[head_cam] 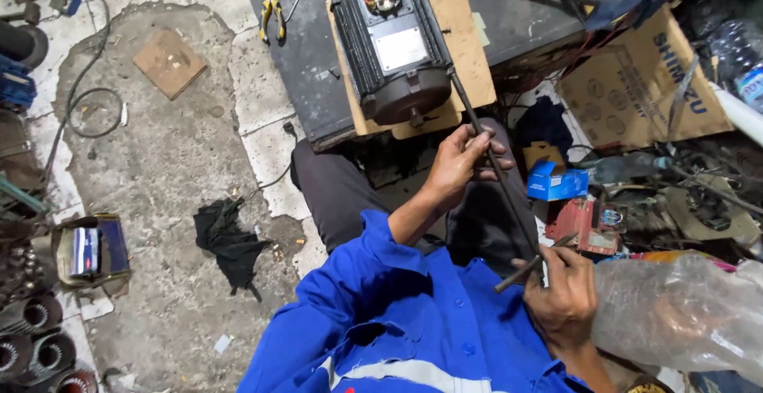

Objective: Assembling and adjusting an electric motor using a hammer, screwdriver, and pliers.

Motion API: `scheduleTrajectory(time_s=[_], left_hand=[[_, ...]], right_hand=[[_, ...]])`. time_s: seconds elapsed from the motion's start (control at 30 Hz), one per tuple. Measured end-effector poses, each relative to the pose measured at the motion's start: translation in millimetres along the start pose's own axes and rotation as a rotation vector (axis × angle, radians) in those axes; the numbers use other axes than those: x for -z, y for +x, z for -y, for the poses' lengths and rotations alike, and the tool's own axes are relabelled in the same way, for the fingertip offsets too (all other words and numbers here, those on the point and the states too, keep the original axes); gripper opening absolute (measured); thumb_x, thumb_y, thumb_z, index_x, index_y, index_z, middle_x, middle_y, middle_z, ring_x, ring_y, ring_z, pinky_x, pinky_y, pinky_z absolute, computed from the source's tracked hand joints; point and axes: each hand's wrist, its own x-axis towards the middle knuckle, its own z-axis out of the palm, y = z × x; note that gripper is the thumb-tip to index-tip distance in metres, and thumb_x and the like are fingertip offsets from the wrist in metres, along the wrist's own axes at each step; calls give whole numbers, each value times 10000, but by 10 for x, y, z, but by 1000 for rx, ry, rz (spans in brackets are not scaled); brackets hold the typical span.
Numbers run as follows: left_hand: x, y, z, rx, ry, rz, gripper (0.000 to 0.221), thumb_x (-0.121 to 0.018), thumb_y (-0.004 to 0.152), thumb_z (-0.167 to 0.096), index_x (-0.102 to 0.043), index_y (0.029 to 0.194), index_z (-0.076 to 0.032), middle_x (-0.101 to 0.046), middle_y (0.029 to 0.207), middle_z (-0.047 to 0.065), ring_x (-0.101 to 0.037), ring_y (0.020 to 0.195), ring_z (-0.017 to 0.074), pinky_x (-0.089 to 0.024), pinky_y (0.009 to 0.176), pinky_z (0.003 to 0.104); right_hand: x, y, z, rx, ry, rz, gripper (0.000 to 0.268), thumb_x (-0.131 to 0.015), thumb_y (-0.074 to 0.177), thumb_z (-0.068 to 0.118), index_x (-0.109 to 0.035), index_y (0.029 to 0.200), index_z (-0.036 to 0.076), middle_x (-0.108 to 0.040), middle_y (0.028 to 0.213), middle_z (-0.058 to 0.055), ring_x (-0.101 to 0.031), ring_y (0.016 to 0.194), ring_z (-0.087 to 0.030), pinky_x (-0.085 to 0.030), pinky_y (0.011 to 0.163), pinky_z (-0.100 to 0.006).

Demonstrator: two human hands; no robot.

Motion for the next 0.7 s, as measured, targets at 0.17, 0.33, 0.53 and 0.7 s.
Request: scheduleTrajectory(time_s=[0.17, 0.33, 0.53, 0.7], left_hand=[[19, -50, -58, -3, 6, 10, 275, -541, 1084, -308, -546, 1214, -66, -714, 1004, 102, -765, 874, 261, -610, 720, 363], [66, 7, -23, 0, -27, 28, 232, -514, 1101, -244, -534, 1248, -66, -692, 1005, 95, -769, 854, 268, -585, 666, 321], [46, 41, 68, -19, -47, -36, 245, -554, 1075, -242, -542, 1203, -32, -680, 972, 148, -766, 829, 327, -644, 689, 400], [18, 7, -1, -27, -69, -19, 271, -574, 1068, -247, -551, 1216, -22, -684, 984, 147, -763, 824, 313, -648, 699, 412]], right_hand=[[-134, -165, -88, -405, 412, 261, 204, -669, 992, 130, -724, 1148, 11, -695, 1096, -141, -702, 980, -281, -570, 884, -375], [-227, -183, -117, -1467, 1412, 343, 550, -503, 1129, 446, -667, 1014, -66, -632, 749, -157, -611, 586, -248, -519, 524, -343], [48, -72, 65, -253, 181, -45, 427, -735, 896, 45, -574, 1261, -108, -499, 1257, -312, -551, 888, -296, -543, 761, -409], [-15, 16, -27, 117, -11, 50, 287, -782, 885, 97, -723, 1149, 3, -653, 1089, -183, -630, 1033, -369, -557, 945, -481]])
